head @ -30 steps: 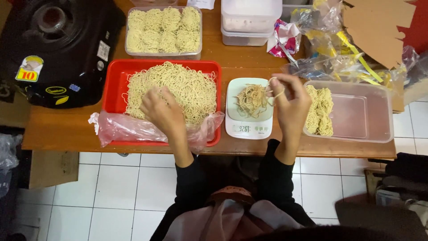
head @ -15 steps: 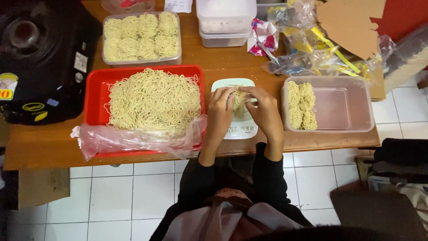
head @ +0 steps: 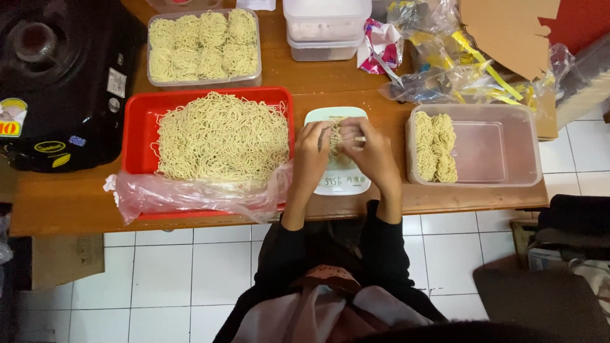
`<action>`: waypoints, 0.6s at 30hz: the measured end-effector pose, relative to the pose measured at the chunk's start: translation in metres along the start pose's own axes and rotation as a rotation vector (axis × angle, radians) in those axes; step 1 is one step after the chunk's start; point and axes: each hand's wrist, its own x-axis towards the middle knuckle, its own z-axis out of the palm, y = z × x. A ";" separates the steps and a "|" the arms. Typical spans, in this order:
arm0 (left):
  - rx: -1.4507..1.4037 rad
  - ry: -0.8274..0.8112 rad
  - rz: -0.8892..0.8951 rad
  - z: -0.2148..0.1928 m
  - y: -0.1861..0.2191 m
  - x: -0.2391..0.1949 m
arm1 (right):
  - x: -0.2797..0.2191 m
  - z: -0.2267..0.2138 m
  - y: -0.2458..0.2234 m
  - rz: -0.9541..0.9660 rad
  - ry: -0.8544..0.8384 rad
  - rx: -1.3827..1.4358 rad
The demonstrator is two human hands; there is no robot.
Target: The person portions loose noodles from a red tray onto a digital scale, shapes them into compact bundles, and places the bundles into a clear plastic container. The process is repeated multiple times.
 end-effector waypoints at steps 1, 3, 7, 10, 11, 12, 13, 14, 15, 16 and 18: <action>0.000 0.001 -0.002 -0.004 0.004 0.001 | -0.002 -0.001 -0.005 0.000 -0.002 0.000; -0.007 0.006 -0.022 -0.013 0.012 0.002 | -0.008 -0.002 -0.015 -0.004 -0.036 0.097; -0.038 -0.014 -0.074 -0.039 0.035 0.003 | -0.013 -0.010 -0.013 -0.099 0.043 -0.001; -0.040 -0.025 -0.112 -0.059 0.056 0.003 | -0.014 -0.012 -0.012 -0.107 0.143 -0.021; -0.049 0.008 -0.118 -0.064 0.060 0.003 | -0.014 -0.013 -0.014 -0.103 0.169 -0.033; -0.059 0.040 -0.124 -0.069 0.065 0.002 | -0.015 -0.014 -0.016 -0.099 0.194 -0.045; -0.059 0.042 -0.126 -0.071 0.064 0.002 | -0.015 -0.014 -0.016 -0.099 0.192 -0.046; -0.058 0.063 -0.131 -0.073 0.063 0.001 | -0.016 -0.014 -0.017 -0.092 0.207 -0.048; -0.056 0.084 -0.136 -0.075 0.062 0.001 | -0.016 -0.014 -0.017 -0.084 0.222 -0.050; -0.056 0.085 -0.138 -0.077 0.062 0.001 | -0.018 -0.014 -0.019 -0.084 0.220 -0.050; -0.039 0.120 -0.134 -0.080 0.062 0.000 | -0.020 -0.015 -0.023 -0.050 0.275 -0.045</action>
